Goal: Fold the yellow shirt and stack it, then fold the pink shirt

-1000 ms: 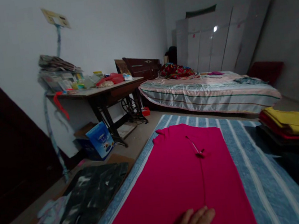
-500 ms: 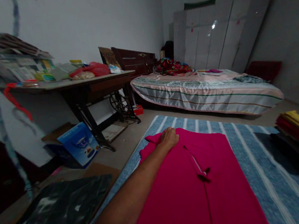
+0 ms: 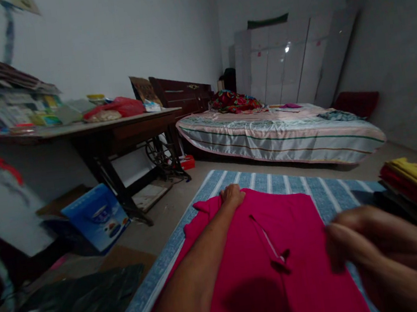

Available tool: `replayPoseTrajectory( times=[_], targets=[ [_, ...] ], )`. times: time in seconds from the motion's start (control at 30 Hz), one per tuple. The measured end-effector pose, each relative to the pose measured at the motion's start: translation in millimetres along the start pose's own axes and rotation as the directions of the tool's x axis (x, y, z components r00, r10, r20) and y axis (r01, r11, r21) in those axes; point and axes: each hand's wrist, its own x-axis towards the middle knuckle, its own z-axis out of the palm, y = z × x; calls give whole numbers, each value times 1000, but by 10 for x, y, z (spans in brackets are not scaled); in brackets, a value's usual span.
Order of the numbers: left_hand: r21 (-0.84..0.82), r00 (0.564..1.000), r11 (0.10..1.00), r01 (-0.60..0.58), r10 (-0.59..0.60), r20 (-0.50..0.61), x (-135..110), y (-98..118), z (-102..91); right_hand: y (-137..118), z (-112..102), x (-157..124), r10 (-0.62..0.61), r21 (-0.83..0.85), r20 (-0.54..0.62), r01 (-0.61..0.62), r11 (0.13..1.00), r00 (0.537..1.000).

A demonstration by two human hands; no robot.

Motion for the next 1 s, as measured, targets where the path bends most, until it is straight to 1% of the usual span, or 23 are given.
replayPoseTrajectory(
  times=[0.07,0.1,0.13,0.2,0.27,0.37,0.47,0.6,0.67,0.8,0.93,1.0],
  targets=[
    [-5,999,1000,-28,27,-23,-22,-25,-1,-25,310,273,31,12,87,-32,999,996],
    [-8,998,999,-47,47,-37,-40,-41,3,7,462,354,38,2,116,-39,999,993],
    [-10,996,997,-71,70,-52,-62,-59,9,68,599,394,34,-17,119,-33,999,992],
    [-14,990,992,-125,123,-75,-119,-100,24,242,799,366,56,-110,118,-43,993,991],
    [-16,979,983,-184,182,-89,-193,-143,36,419,890,268,116,-188,135,-89,978,984],
    [-16,961,965,-263,260,-99,-313,-197,42,579,893,157,210,-205,154,-176,963,966],
    [-12,945,949,-314,311,-104,-413,-235,44,624,868,142,278,-165,178,-249,954,944],
    [5,921,927,-374,373,-112,-468,-245,52,657,888,139,319,-158,221,-289,944,922],
    [33,918,925,-378,379,-115,-463,-225,51,676,908,128,333,-162,242,-300,940,911],
    [72,933,939,-337,343,-110,-417,-140,34,691,932,123,344,-192,263,-300,934,901],
    [61,933,937,-343,347,-90,-347,-44,14,682,936,136,382,-259,283,-313,914,880],
    [32,932,936,-351,353,-80,-274,-3,-5,676,934,143,393,-284,293,-313,906,871]
  ],
)
